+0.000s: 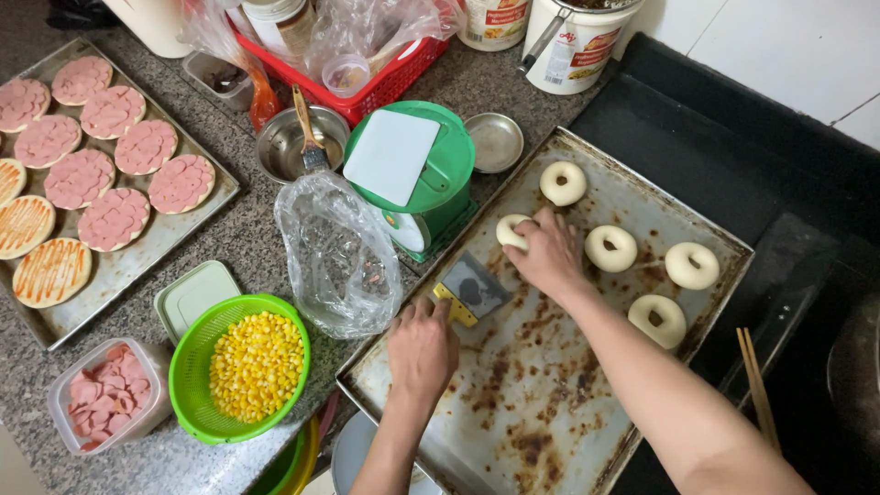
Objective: Frying donuts in a pan and preparing mini pizzas with ham and corn toppings.
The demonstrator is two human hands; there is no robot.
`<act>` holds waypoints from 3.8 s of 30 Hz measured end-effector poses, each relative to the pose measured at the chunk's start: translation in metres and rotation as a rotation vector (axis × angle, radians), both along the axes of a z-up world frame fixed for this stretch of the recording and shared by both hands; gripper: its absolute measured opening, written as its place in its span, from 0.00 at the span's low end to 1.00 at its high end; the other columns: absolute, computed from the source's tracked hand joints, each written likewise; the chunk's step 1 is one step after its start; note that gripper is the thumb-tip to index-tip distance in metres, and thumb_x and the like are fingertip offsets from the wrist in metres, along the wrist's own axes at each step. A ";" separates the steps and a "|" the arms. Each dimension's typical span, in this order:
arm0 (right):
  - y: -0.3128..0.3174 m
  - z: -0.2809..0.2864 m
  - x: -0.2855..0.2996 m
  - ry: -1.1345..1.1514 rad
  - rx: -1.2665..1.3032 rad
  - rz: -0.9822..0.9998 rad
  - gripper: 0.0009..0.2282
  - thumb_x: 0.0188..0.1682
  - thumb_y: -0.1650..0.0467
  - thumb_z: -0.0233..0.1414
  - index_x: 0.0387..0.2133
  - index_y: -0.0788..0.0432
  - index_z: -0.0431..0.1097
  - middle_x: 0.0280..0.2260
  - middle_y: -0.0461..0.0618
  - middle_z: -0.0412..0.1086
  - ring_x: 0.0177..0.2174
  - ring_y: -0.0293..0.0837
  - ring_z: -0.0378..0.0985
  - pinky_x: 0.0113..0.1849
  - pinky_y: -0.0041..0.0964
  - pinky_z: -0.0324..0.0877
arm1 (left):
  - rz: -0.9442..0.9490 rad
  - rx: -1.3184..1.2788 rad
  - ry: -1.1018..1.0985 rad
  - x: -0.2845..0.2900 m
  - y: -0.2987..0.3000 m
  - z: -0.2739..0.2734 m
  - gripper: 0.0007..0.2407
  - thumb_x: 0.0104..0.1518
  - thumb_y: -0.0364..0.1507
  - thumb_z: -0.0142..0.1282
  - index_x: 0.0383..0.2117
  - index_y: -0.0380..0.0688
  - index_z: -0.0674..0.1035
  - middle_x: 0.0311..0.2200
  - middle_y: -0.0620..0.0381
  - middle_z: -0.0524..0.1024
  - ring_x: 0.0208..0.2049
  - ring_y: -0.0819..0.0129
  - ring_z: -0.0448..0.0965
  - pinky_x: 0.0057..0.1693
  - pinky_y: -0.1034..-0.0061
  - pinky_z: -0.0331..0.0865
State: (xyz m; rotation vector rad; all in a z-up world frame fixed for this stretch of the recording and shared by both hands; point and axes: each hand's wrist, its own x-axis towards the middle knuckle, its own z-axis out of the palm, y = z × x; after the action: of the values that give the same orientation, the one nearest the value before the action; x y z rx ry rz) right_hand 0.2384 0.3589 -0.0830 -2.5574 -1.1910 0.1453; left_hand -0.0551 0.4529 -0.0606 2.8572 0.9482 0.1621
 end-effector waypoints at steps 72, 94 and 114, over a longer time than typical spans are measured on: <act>-0.436 0.294 0.073 -0.039 -0.168 -0.648 0.12 0.60 0.65 0.65 0.53 0.54 0.84 0.55 0.56 0.71 0.52 0.53 0.74 0.56 0.57 0.73 | 0.009 -0.360 -0.084 -0.002 -0.106 0.094 0.22 0.61 0.38 0.66 0.64 0.63 0.86 0.50 0.65 0.86 0.41 0.61 0.90 0.44 0.65 0.84; -0.203 0.153 -0.123 0.416 0.016 -0.496 0.13 0.62 0.65 0.59 0.55 0.59 0.78 0.47 0.53 0.83 0.41 0.48 0.89 0.47 0.46 0.89 | -0.406 -0.141 -0.227 0.005 -0.132 0.059 0.21 0.54 0.28 0.64 0.58 0.50 0.88 0.49 0.53 0.83 0.43 0.50 0.86 0.46 0.59 0.82; -0.205 0.015 -0.065 0.111 -0.184 -0.690 0.18 0.57 0.59 0.62 0.56 0.53 0.78 0.57 0.58 0.71 0.51 0.70 0.87 0.52 0.69 0.84 | -0.434 -0.078 0.027 0.042 -0.114 0.039 0.17 0.64 0.32 0.62 0.58 0.69 0.88 0.53 0.60 0.86 0.51 0.61 0.88 0.61 0.56 0.79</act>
State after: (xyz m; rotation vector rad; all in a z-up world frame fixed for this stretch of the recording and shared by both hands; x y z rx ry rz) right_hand 0.1737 0.1538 -0.0684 -2.9100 -0.2193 0.2366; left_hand -0.0134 0.3389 -0.0212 2.9122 0.3111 0.0414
